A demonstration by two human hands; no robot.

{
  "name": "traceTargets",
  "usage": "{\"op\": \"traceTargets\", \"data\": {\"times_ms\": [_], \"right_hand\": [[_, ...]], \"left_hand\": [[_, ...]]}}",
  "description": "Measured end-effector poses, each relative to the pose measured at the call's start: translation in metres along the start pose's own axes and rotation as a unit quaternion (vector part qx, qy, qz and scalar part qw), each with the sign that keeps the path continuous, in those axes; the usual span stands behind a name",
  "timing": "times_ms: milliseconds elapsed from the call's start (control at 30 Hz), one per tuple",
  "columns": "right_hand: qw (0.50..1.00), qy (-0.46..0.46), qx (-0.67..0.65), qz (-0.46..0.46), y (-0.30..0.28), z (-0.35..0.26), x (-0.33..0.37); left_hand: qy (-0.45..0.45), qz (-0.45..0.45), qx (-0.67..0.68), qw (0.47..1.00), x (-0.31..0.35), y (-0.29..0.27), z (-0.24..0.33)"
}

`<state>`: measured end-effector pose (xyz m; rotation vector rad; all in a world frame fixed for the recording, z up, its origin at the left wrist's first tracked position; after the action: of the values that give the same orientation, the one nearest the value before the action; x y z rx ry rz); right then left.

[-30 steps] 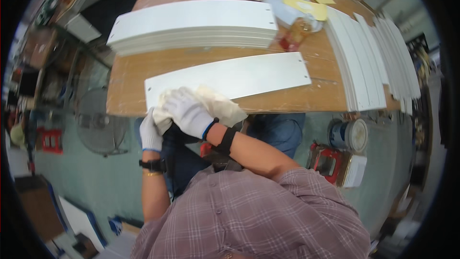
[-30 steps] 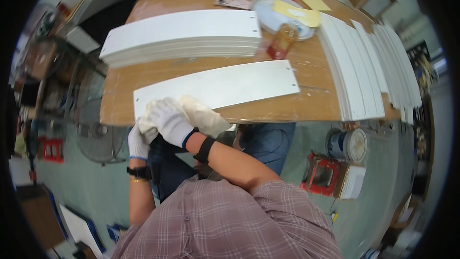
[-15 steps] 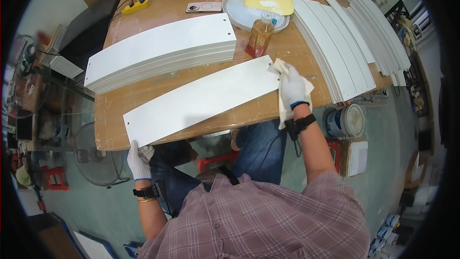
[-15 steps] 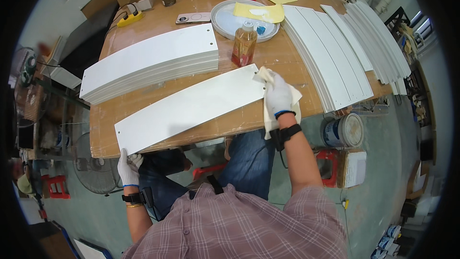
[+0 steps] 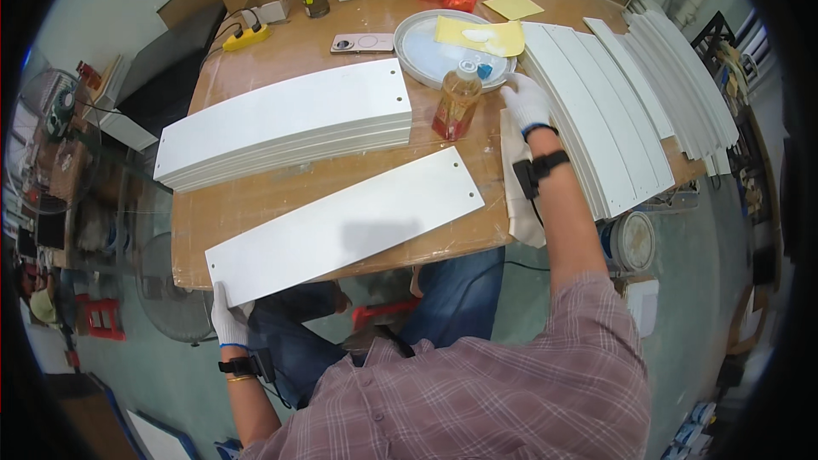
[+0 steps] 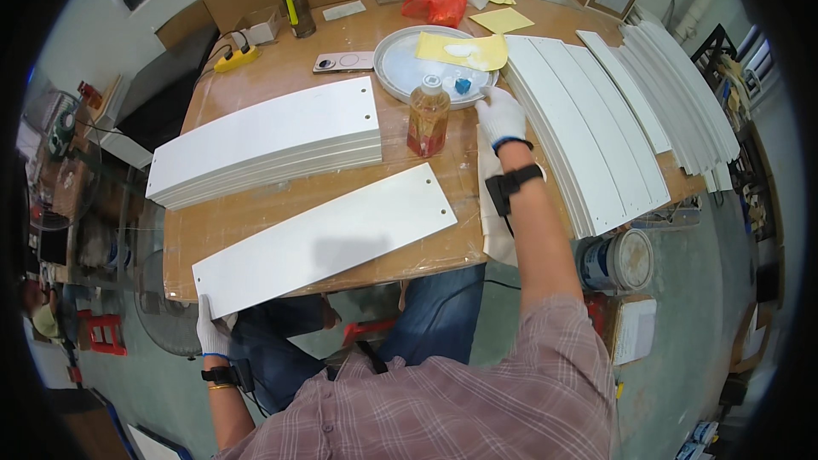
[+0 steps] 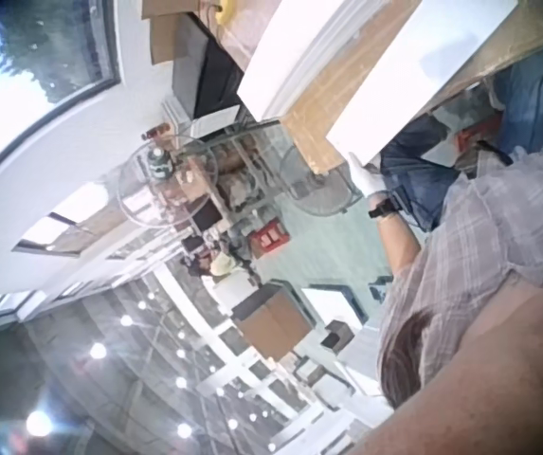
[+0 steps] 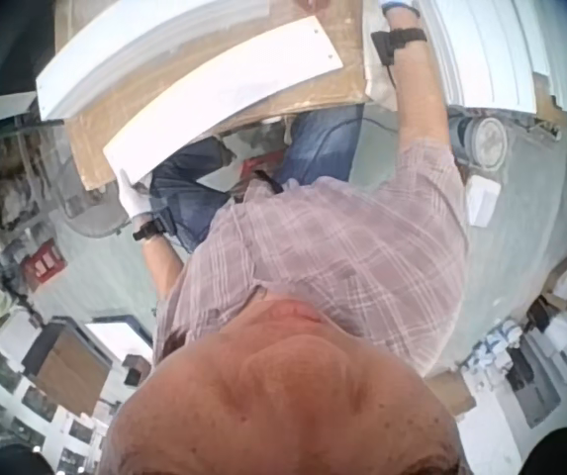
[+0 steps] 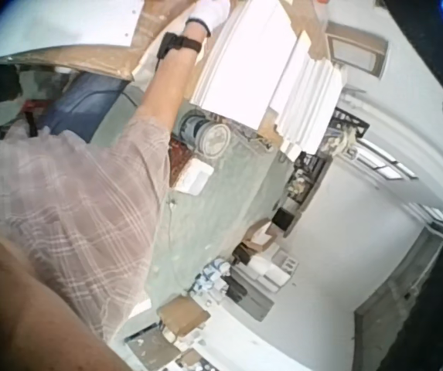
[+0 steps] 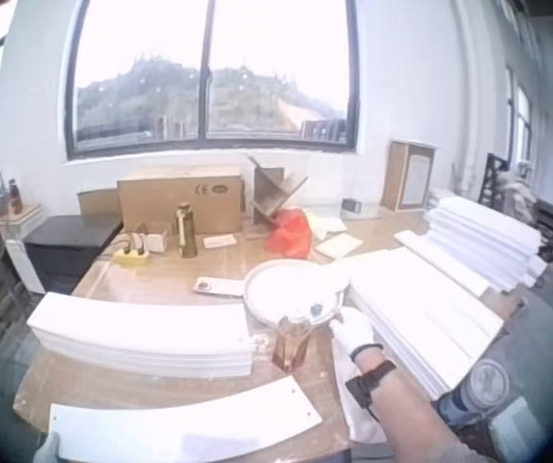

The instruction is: Cleaning and marking white furniture panels at a workshop workbench.

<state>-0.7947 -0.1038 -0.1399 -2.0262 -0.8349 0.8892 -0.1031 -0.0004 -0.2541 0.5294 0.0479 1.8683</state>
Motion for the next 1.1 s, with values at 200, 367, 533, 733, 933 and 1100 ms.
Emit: {"op": "traceTargets", "data": {"times_ms": [200, 367, 533, 733, 933, 1100], "right_hand": [[0.997, 0.052, 0.03, -0.055, 0.039, -0.011, -0.057], [0.994, 0.026, 0.061, -0.085, 0.06, -0.007, -0.09], [0.998, 0.06, 0.001, -0.017, 0.046, 0.008, -0.143], [0.996, 0.062, 0.07, -0.017, 0.064, 0.024, -0.192], [0.993, 0.072, 0.087, -0.031, 0.092, 0.032, -0.208], [0.989, 0.036, 0.143, -0.033, 0.096, 0.025, -0.216]], "left_hand": [[-0.009, 0.01, -0.027, 1.0, -0.006, 0.001, 0.003], [-0.007, 0.03, -0.034, 0.999, -0.005, 0.003, 0.003], [-0.007, 0.007, -0.019, 1.0, -0.005, 0.002, 0.004], [0.004, 0.03, -0.023, 0.999, -0.003, 0.003, 0.005], [0.004, 0.065, -0.034, 0.997, -0.001, 0.005, 0.005], [0.005, 0.098, -0.025, 0.995, 0.001, 0.011, 0.007]]}}
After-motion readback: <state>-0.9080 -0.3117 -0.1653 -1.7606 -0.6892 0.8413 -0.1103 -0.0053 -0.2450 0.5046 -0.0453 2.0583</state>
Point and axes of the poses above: each hand's wrist, its own x-axis away from the middle knuckle, its own y-axis out of the palm, z = x × y, the point moved 4 cm from there along -x, towards the middle knuckle, and after that the axes turned 5 degrees about y, right-handed, at the moved point
